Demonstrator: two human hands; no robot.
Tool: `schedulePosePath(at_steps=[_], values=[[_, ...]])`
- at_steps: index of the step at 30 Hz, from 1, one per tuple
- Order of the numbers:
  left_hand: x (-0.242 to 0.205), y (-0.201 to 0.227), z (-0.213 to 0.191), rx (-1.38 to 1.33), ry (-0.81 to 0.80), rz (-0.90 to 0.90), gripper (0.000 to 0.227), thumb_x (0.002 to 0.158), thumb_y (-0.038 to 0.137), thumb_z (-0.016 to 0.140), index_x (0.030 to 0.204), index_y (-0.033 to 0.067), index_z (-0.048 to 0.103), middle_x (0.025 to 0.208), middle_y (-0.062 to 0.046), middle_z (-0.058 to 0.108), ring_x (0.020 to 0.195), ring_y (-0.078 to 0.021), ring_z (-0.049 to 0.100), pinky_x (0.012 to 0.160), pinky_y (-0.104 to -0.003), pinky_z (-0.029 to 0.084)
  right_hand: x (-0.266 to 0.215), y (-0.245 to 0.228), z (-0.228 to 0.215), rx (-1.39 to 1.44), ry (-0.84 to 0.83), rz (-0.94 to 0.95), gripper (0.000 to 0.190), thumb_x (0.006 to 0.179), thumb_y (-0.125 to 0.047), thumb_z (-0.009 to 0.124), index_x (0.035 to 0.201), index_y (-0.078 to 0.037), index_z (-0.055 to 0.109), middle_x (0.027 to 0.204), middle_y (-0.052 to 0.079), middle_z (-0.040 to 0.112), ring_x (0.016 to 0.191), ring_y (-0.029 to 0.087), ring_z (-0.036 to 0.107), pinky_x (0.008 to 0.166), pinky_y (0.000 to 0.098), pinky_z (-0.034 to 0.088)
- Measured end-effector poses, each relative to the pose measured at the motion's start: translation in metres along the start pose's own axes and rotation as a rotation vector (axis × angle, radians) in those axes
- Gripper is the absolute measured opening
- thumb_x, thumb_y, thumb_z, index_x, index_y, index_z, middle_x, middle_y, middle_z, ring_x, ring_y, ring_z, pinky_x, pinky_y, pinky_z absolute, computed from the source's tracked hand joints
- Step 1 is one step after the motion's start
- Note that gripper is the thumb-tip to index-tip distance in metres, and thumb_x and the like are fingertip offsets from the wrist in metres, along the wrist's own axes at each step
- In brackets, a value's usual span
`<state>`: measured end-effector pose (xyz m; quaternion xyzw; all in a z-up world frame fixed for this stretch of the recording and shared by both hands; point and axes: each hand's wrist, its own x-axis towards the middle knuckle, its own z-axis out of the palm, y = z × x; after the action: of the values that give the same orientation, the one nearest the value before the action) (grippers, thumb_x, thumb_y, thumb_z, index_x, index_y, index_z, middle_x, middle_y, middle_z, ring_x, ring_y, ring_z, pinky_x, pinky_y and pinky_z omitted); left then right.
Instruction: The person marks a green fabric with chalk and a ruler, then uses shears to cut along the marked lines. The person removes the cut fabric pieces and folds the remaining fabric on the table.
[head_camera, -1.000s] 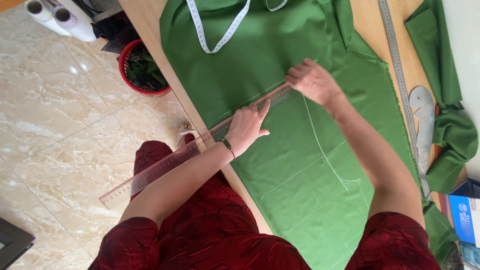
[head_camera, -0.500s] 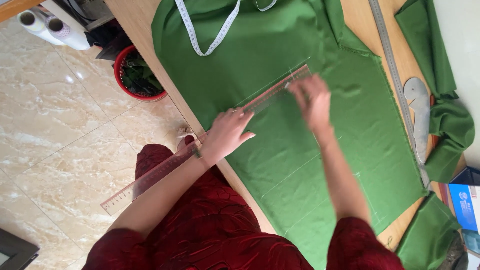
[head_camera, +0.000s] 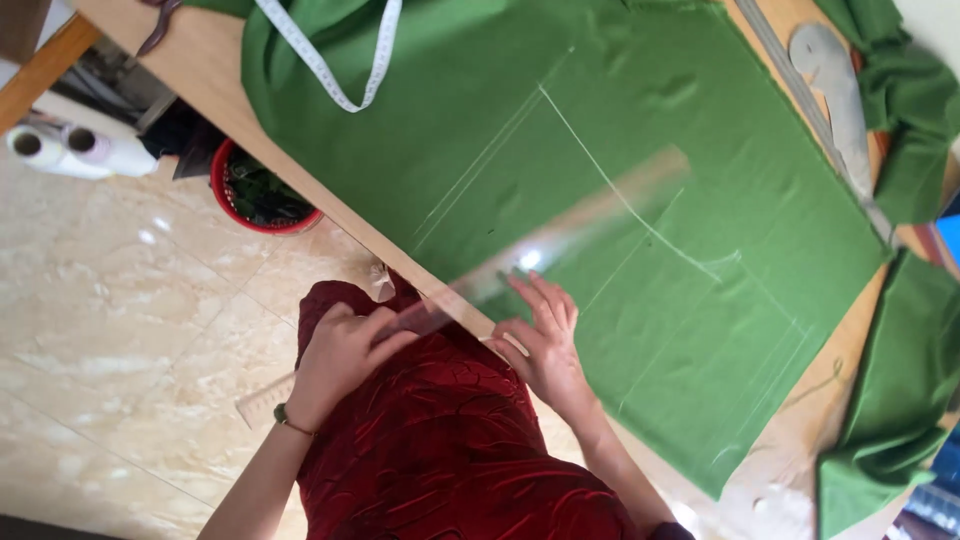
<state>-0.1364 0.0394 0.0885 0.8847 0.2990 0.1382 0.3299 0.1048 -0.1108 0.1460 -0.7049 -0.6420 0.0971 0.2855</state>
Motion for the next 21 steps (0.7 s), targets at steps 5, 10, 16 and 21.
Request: schedulePosePath(at_steps=[5,10,16,21], values=[[0.041,0.004,0.016,0.005,-0.100,0.449,0.045,0.092,0.056,0.066,0.074,0.0165,0.053,0.050,-0.005,0.062,0.052,-0.0221,0.066,0.071,-0.034,0.047,-0.047,-0.006,-0.022,-0.033,-0.167,0.213,0.023,0.084,-0.036,0.079,0.080,-0.017,0.067,0.129,0.007,0.062,0.136,0.032,0.047,0.111,0.0599,0.025],[0.074,0.027,0.040,-0.006,-0.178,0.693,0.051,0.094,0.060,0.060,0.071,0.0160,0.053,0.049,-0.006,0.060,0.053,-0.0231,0.066,0.073,-0.035,0.047,-0.115,-0.019,-0.023,0.044,-0.163,0.579,0.022,0.085,-0.042,0.077,0.081,-0.022,0.069,0.094,-0.002,0.064,0.098,0.021,0.064,0.092,0.0396,0.042],[0.094,0.043,0.099,0.155,-0.110,0.707,0.033,0.094,0.056,0.063,0.101,0.0240,0.064,0.090,0.000,0.064,0.098,-0.0239,0.066,0.093,-0.049,0.047,-0.179,-0.037,0.011,0.211,0.109,1.022,0.024,0.084,-0.044,0.081,0.082,-0.022,0.071,0.092,-0.002,0.062,0.093,0.019,0.064,0.089,0.0349,0.041],[0.091,0.111,0.106,0.140,-0.139,0.784,0.056,0.101,0.045,0.059,0.149,0.0192,0.049,0.157,-0.014,0.040,0.149,-0.0367,0.033,0.113,-0.065,0.031,-0.231,-0.032,0.002,0.186,0.379,1.352,0.020,0.086,-0.039,0.081,0.085,-0.021,0.073,0.091,-0.003,0.067,0.082,0.018,0.060,0.086,0.0347,0.045]])
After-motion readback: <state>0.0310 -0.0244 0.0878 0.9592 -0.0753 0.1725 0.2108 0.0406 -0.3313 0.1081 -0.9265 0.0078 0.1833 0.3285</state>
